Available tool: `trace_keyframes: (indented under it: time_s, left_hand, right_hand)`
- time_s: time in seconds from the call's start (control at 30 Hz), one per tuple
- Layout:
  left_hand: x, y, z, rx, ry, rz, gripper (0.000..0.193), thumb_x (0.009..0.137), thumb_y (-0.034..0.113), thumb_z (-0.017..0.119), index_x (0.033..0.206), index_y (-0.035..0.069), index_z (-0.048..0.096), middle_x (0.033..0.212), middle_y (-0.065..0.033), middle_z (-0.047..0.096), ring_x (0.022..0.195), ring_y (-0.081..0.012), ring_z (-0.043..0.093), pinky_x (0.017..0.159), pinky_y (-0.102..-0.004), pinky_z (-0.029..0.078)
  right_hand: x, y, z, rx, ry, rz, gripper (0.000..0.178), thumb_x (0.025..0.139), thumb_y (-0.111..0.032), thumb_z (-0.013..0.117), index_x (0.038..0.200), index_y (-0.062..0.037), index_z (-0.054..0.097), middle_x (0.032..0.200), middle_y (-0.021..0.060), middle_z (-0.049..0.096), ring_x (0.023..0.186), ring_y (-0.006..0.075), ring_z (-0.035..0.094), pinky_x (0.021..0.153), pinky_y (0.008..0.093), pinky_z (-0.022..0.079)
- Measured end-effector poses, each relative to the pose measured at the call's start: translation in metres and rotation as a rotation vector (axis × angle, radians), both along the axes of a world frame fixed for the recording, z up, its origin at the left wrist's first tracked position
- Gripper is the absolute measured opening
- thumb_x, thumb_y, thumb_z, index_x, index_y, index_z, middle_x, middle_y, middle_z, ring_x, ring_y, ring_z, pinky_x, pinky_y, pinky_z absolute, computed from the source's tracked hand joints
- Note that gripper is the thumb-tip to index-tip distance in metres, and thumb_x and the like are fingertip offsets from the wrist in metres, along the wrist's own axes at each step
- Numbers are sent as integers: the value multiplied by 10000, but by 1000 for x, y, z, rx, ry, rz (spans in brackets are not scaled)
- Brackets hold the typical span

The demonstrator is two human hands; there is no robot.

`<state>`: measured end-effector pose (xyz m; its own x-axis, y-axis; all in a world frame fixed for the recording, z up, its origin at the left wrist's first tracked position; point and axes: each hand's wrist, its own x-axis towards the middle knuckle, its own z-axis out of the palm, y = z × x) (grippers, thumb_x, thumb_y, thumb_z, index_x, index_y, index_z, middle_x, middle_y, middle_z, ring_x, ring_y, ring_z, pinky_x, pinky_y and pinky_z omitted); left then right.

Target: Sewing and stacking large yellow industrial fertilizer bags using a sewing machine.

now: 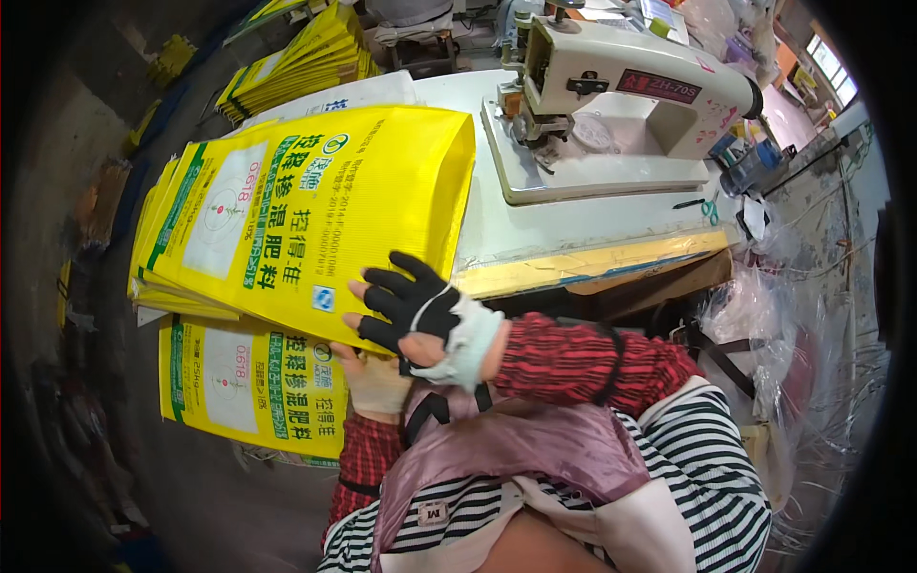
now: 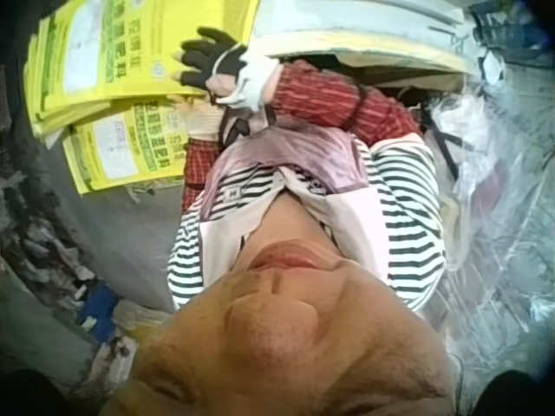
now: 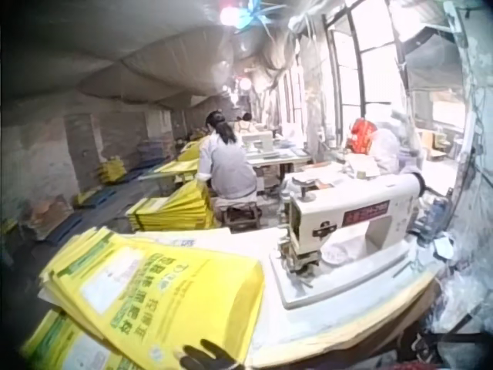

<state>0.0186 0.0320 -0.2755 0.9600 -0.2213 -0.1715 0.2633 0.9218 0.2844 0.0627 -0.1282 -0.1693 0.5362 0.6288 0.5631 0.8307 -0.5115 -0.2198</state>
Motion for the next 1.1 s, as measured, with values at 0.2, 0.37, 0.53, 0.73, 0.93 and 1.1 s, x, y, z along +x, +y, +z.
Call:
trace_keyframes:
  time_s: [0.2,0.37,0.53,0.73,0.93,1.1]
  left_hand:
    - [-1,-4,-8,484,231,116,379,964,297,468,1238,35,479,1174,-93,563,1066,-226,561,951,-388,451]
    - [-25,38,-19,690,346,262,367,979,278,432,1217,6,495,1134,-121,594,1016,-245,594,840,-397,508]
    - [-46,60,-15,811,451,385,384,969,282,453,1230,2,475,1169,-125,570,1024,-266,583,875,-389,487]
    - [-59,56,-6,1042,411,551,268,922,181,548,1109,-10,537,1060,-101,574,899,-212,566,827,-334,467]
    - [-98,29,-29,1437,371,212,286,836,292,629,958,36,663,903,-154,668,839,-268,631,766,-345,466]
    - [-80,36,-2,1532,184,326,229,891,155,557,1028,-22,608,948,-121,650,792,-232,635,684,-338,517]
  right_hand:
    - [-14,8,-81,-195,560,117,372,826,-151,502,1174,-30,547,1160,207,570,1098,357,541,955,415,418]
    - [48,-26,-45,305,504,-95,297,806,-149,546,1084,-44,547,997,184,595,969,351,573,856,389,461]
    - [134,-74,-57,200,704,-582,419,852,-439,532,1086,-97,596,1000,211,629,934,344,617,824,402,476]
    - [120,-63,-99,-97,980,-733,310,872,-294,504,1072,-77,597,1103,203,611,1022,385,585,855,446,471]
    - [109,-80,-156,49,597,-779,388,812,-347,625,1093,-83,576,980,196,620,922,363,600,809,418,473]
    - [99,-94,-128,-48,791,-639,300,830,-250,624,1050,-46,618,879,171,665,805,287,638,705,371,490]
